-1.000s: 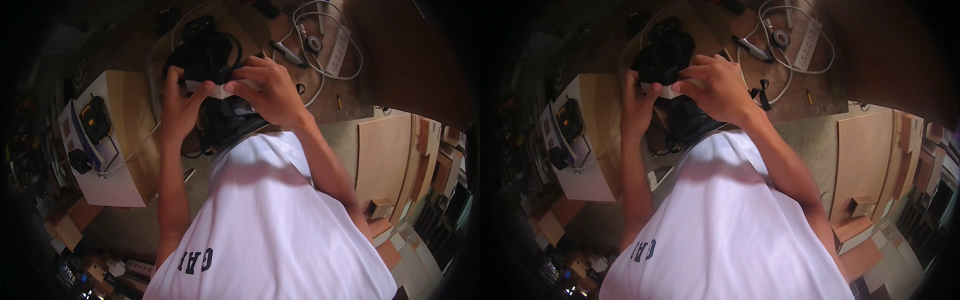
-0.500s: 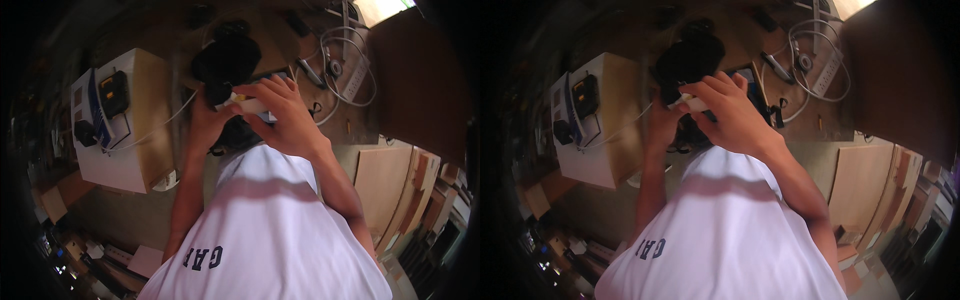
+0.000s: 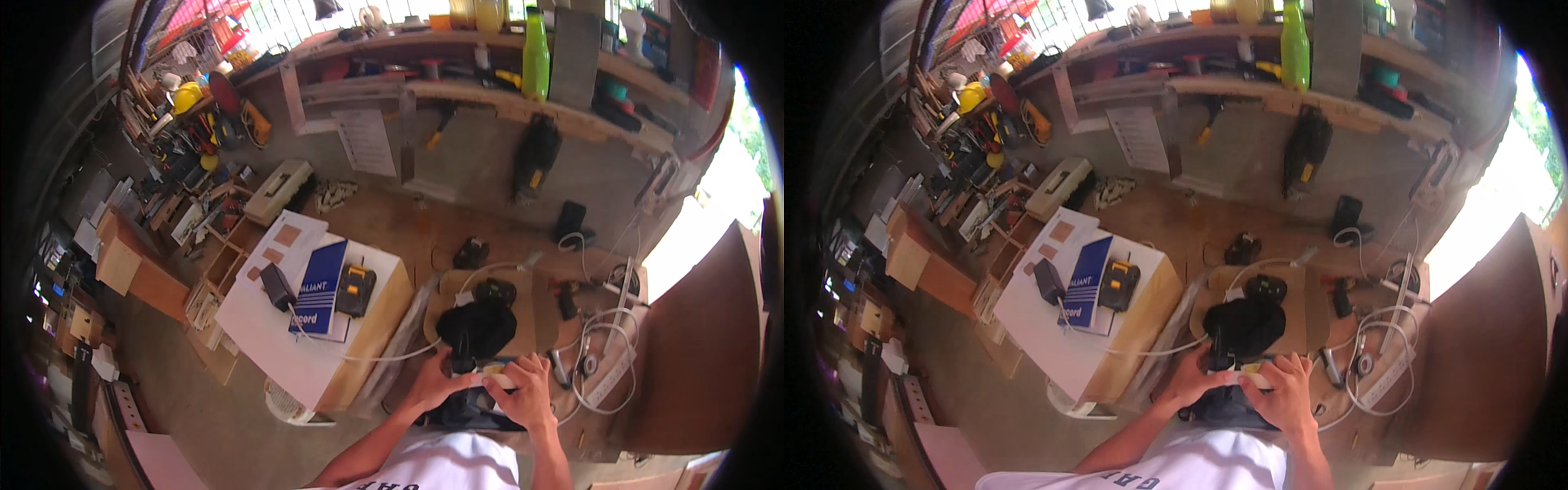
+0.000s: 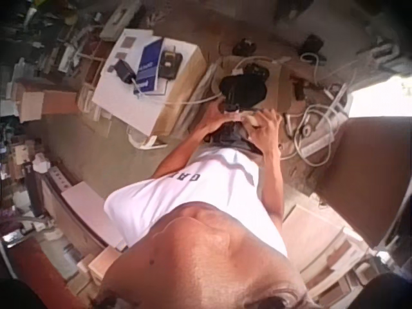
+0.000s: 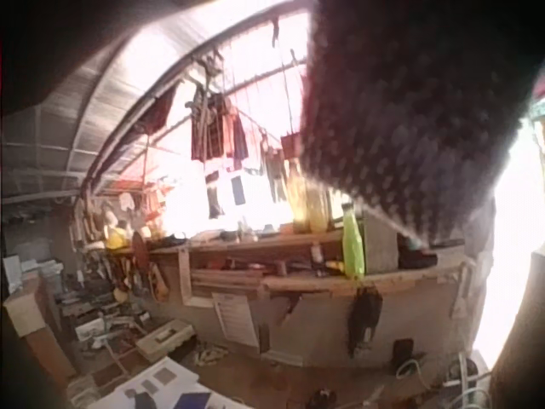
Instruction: The person opens a black electronic device, manipulates internal components, and secures parts with tape. The person handles wires and a small circuit board, then applies tape to the device casing.
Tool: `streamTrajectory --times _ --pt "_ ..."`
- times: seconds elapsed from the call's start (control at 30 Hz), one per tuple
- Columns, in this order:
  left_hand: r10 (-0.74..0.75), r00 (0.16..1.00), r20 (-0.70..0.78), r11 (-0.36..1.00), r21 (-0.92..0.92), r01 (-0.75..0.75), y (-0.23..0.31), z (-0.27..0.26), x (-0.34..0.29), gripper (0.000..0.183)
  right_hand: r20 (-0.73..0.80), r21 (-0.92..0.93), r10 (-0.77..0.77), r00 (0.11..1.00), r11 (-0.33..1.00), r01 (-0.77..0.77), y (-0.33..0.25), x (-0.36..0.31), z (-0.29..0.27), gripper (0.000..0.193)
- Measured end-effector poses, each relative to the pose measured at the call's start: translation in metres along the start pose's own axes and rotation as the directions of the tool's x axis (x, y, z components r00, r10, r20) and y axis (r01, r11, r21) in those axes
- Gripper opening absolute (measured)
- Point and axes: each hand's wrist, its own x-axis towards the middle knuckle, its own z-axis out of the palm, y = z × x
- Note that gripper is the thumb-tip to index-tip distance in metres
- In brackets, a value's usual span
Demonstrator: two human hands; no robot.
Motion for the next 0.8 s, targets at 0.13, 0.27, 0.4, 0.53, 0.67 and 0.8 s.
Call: streamTrajectory --times 0.13,0.27,0.4,0.53,0.67,0.8 --pt "-0.095 0.995 0.006 0.991 0.092 0.094 0.010 0.002 -0.002 0.072 0.014 -0.049 0.041 0.999 0.998 -0.040 0.014 -0.002 0.008 0.033" --pt "-0.120 0.989 0.088 0.993 0.013 0.120 0.005 0.002 0.002 0.066 0.029 -0.041 0.102 0.994 0.994 -0.101 0.021 -0.009 0.017 0.038" --pt "-0.111 0.990 0.086 0.987 -0.108 0.120 -0.010 -0.002 -0.001 0.065 0.071 -0.002 0.120 0.990 0.993 -0.120 0.017 -0.006 0.024 0.039" --pt "-0.091 0.990 0.104 0.995 -0.023 0.093 0.015 0.003 -0.004 0.067 0.009 -0.051 0.093 0.996 0.994 -0.092 0.014 -0.008 0.027 0.040" --pt "0.004 0.999 -0.042 0.982 0.188 0.004 0.017 0.014 -0.005 0.072 -0.049 -0.034 0.021 0.999 0.999 -0.023 0.009 -0.001 0.028 0.028" --pt "0.020 0.986 -0.163 0.995 0.103 -0.003 0.012 0.018 -0.011 0.066 -0.102 0.011 -0.019 0.995 1.000 0.020 0.009 -0.003 0.035 0.029"
